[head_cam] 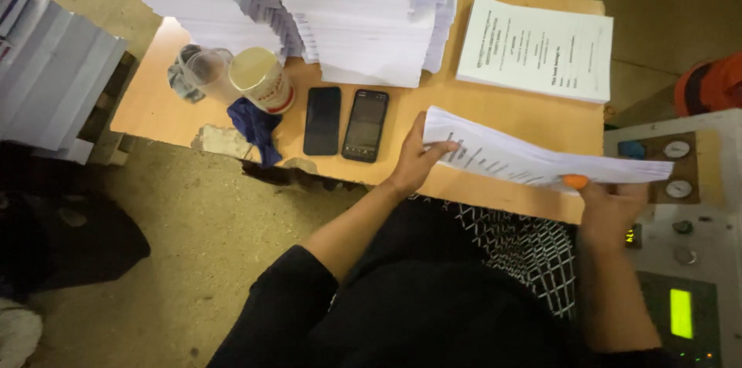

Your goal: Stacking and aligning printed paper documents on a workbench

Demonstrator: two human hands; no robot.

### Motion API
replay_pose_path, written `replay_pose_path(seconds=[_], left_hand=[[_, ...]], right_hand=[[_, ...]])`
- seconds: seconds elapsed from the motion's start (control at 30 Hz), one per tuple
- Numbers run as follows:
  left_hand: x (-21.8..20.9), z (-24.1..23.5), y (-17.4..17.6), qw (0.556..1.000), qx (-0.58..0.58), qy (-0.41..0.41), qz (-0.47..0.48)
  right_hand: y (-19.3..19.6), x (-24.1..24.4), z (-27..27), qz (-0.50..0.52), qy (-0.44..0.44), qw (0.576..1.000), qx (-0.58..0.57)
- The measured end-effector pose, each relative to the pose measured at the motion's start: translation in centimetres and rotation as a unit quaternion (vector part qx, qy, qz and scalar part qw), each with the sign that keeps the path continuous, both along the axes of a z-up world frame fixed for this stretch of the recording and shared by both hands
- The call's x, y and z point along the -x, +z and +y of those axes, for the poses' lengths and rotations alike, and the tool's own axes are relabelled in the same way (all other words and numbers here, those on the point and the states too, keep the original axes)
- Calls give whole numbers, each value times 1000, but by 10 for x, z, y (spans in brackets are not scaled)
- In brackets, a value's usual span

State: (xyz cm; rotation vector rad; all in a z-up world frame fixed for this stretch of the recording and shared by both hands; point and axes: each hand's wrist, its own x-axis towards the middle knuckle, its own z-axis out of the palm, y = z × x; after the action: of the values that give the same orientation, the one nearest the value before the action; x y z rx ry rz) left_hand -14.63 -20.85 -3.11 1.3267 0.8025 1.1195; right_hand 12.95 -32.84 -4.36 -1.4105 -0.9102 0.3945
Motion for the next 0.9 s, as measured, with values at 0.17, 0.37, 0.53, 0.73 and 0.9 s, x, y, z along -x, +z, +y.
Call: replay_pose_path(seconds=[0.17,0.37,0.53,0.73,0.9], left_hand=[[-9,8,-27,998,5,2,-61],[-4,14,-49,1000,-23,-9,-13],[-6,18,-63,998,-56,1,-25],[5,19,-50,988,-114,-12,107],[3,-6,-5,982,-26,-1,186]], right_hand=[[0,-2,6,56,-31,995,-73],[-26,-16,-1,55,33,998,-23],[-23,-17,7,34,30,997,-55],[-17,-10,9,-55,7,998,21],[32,4,-2,-47,-31,998,39]])
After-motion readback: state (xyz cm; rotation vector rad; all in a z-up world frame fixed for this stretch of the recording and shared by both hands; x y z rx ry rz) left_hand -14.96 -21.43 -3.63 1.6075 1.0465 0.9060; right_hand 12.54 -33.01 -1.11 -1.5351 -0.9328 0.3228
